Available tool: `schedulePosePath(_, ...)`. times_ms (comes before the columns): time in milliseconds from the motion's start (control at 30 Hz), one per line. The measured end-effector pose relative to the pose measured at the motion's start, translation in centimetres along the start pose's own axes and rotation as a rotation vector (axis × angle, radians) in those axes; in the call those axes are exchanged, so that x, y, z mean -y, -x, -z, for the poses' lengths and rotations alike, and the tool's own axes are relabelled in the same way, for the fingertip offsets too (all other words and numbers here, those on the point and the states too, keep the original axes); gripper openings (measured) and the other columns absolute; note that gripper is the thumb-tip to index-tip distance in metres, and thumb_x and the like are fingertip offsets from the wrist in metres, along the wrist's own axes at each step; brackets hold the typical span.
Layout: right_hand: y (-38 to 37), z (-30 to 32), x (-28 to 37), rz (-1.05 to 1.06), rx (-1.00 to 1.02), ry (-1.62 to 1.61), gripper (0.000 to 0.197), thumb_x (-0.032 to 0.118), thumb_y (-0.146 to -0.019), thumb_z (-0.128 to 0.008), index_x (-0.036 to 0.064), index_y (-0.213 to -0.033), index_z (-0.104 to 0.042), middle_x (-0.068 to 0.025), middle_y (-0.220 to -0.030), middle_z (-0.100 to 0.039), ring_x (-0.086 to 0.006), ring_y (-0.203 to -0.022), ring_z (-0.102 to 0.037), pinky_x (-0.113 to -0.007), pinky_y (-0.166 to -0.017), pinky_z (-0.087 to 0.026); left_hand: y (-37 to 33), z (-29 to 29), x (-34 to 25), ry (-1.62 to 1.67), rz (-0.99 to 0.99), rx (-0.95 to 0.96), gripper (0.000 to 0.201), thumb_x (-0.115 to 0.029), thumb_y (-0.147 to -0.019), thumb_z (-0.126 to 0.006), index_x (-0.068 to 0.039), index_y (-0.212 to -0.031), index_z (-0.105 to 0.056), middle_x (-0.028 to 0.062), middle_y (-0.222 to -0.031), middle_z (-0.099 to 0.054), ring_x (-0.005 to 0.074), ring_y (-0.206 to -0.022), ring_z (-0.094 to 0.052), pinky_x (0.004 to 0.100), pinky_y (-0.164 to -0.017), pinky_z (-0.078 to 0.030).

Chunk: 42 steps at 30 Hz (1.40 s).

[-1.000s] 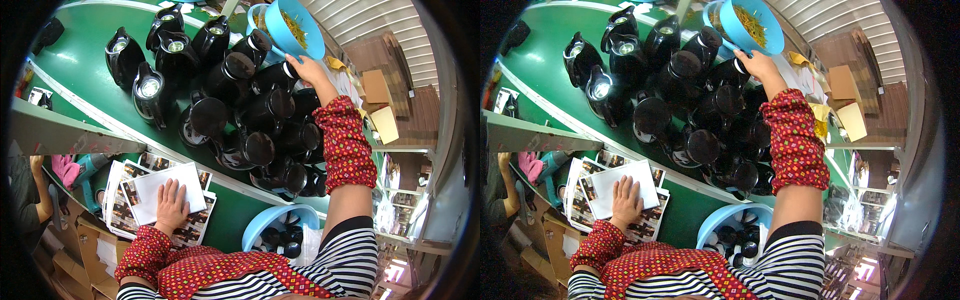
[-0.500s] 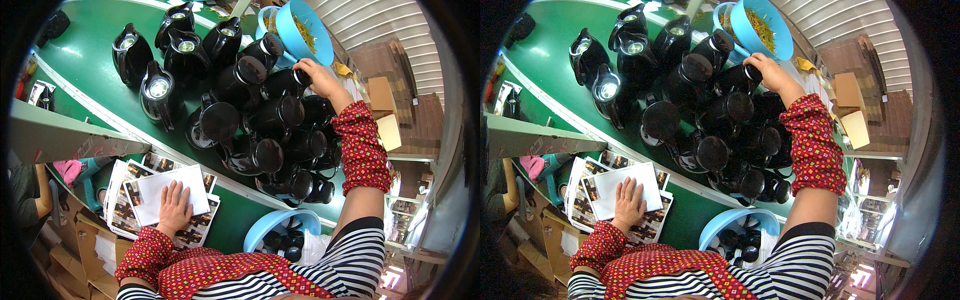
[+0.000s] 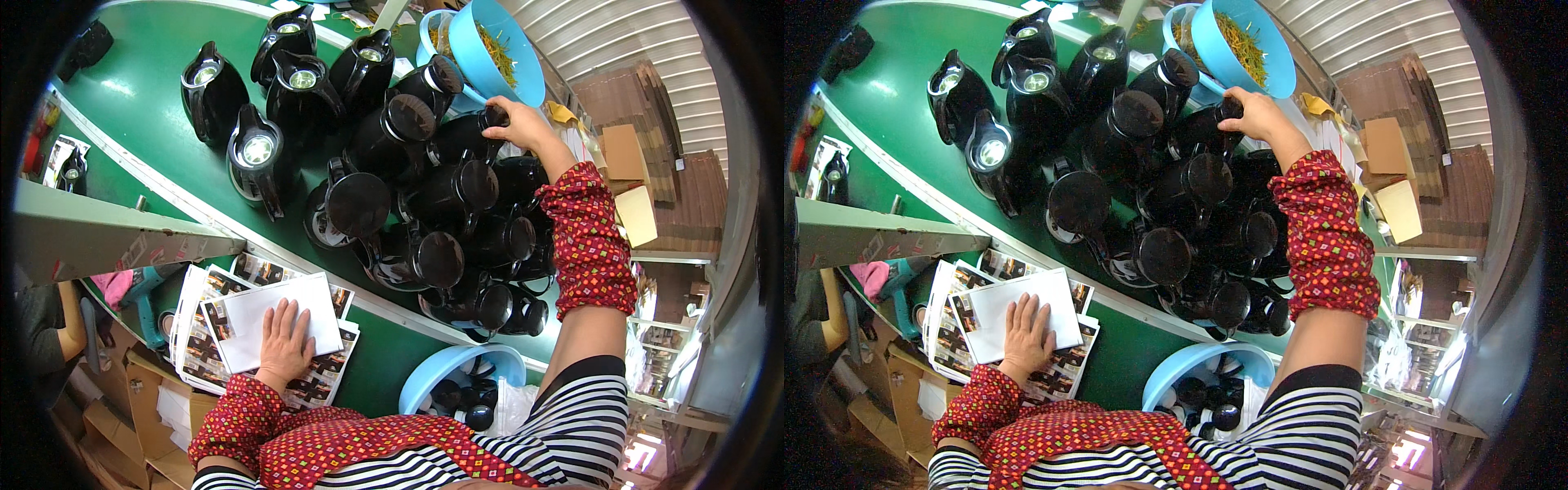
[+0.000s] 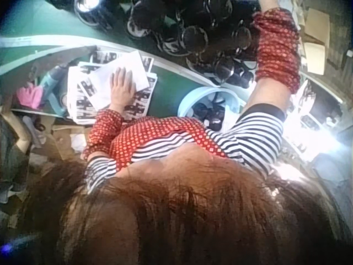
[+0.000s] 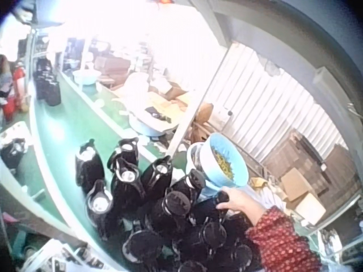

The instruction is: The person repeatedly picks black kettle bodies from a green workbench and screws on white lids taken from a blue basin. The person places the assembled kettles back on the bench and into a cardboard box. Another worker is visible nearby handling similar items.

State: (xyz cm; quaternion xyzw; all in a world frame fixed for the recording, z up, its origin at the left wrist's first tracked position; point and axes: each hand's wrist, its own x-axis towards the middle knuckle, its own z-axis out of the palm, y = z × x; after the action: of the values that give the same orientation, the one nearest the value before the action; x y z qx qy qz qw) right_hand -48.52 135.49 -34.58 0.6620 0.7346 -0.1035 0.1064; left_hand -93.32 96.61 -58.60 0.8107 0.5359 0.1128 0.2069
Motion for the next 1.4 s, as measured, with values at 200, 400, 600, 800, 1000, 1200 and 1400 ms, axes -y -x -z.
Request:
schedulePosePath(200, 0.7, 0.3, -1.1, 0.136, 0.015, 0.047, 0.077, 0.054, -0.08, -0.082, 0.0159, -0.142, -0.057, -0.0235, -0.13, -0.064, -0.0387, -0.124, -0.061, -0.047, -0.103, -0.05, -0.3, 0.6, -0.4, 0.035, 0.007, 0.006, 0.06, -0.027, -0.088, -0.066, -0.007, -0.144, -0.054, 0.0214, -0.155, -0.042, 0.0399, -0.152, -0.03, 0.057, -0.127, -0.016)
schedulePosePath(400, 0.5, -0.7, -2.2, 0.055, -0.183, 0.16, 0.098, 0.079, -0.084, -0.062, 0.0114, -0.154, -0.047, -0.0268, -0.127, -0.068, -0.0427, -0.118, -0.066, -0.049, -0.103, -0.051, -0.3, 0.1, -0.1, 0.018, -0.007, 0.003, 0.06, -0.027, -0.089, -0.065, -0.007, -0.144, -0.053, 0.0212, -0.155, -0.041, 0.0399, -0.152, -0.028, 0.0572, -0.127, -0.015)
schedulePosePath(600, -0.4, 0.7, 1.7, -0.441, 0.062, 0.074, 0.071, 0.069, -0.086, -0.066, 0.014, -0.131, -0.07, -0.0215, -0.121, -0.073, -0.0417, -0.114, -0.068, -0.048, -0.095, -0.054, 0.2, 0.3, 0.0, 0.0, 0.017, 0.02, 0.06, -0.03, -0.091, -0.062, -0.007, -0.145, -0.052, 0.0211, -0.157, -0.039, 0.0391, -0.153, -0.027, 0.0566, -0.128, -0.014)
schedulePosePath(800, 0.8, -1.0, -1.1, -0.101, -0.039, 0.123, 0.074, 0.07, -0.09, -0.061, 0.0074, -0.129, -0.069, -0.0255, -0.122, -0.07, -0.0391, -0.117, -0.068, -0.048, -0.096, -0.054, -0.3, 0.2, -0.3, 0.002, -0.007, 0.011, 0.06, -0.03, -0.09, -0.063, -0.007, -0.145, -0.053, 0.0212, -0.156, -0.04, 0.0393, -0.153, -0.027, 0.0569, -0.127, -0.014)
schedulePosePath(1000, 0.3, 0.9, 1.9, -0.134, 0.052, 0.101, 0.078, 0.051, -0.083, -0.079, 0.0142, -0.147, -0.056, -0.0239, -0.128, -0.069, -0.04, -0.121, -0.064, -0.047, -0.104, -0.051, 0.2, -0.2, 0.2, -0.006, 0.0, -0.017, 0.061, -0.031, -0.091, -0.062, -0.007, -0.146, -0.053, 0.0211, -0.157, -0.04, 0.0382, -0.154, -0.027, 0.0554, -0.128, -0.013)
schedulePosePath(1200, -0.6, -1.2, -0.6, -0.101, -0.01, 0.133, 0.078, 0.062, -0.091, -0.064, 0.0063, -0.145, -0.055, -0.0268, -0.125, -0.069, -0.0444, -0.118, -0.065, -0.049, -0.103, -0.051, 0.2, 0.2, 0.0, -0.011, -0.003, 0.002, 0.061, -0.031, -0.091, -0.062, -0.007, -0.146, -0.052, 0.0212, -0.157, -0.04, 0.0383, -0.153, -0.027, 0.0555, -0.128, -0.013)
schedulePosePath(1400, -0.1, -2.0, 0.9, -0.331, -0.023, 0.179, 0.094, 0.078, -0.097, -0.037, -0.0074, -0.119, -0.07, -0.0314, -0.118, -0.07, -0.0446, -0.116, -0.066, -0.051, -0.101, -0.052, 0.0, 0.2, -0.1, -0.002, -0.018, -0.021, 0.061, -0.03, -0.091, -0.063, -0.007, -0.145, -0.052, 0.0212, -0.156, -0.04, 0.0395, -0.153, -0.028, 0.0567, -0.127, -0.015)
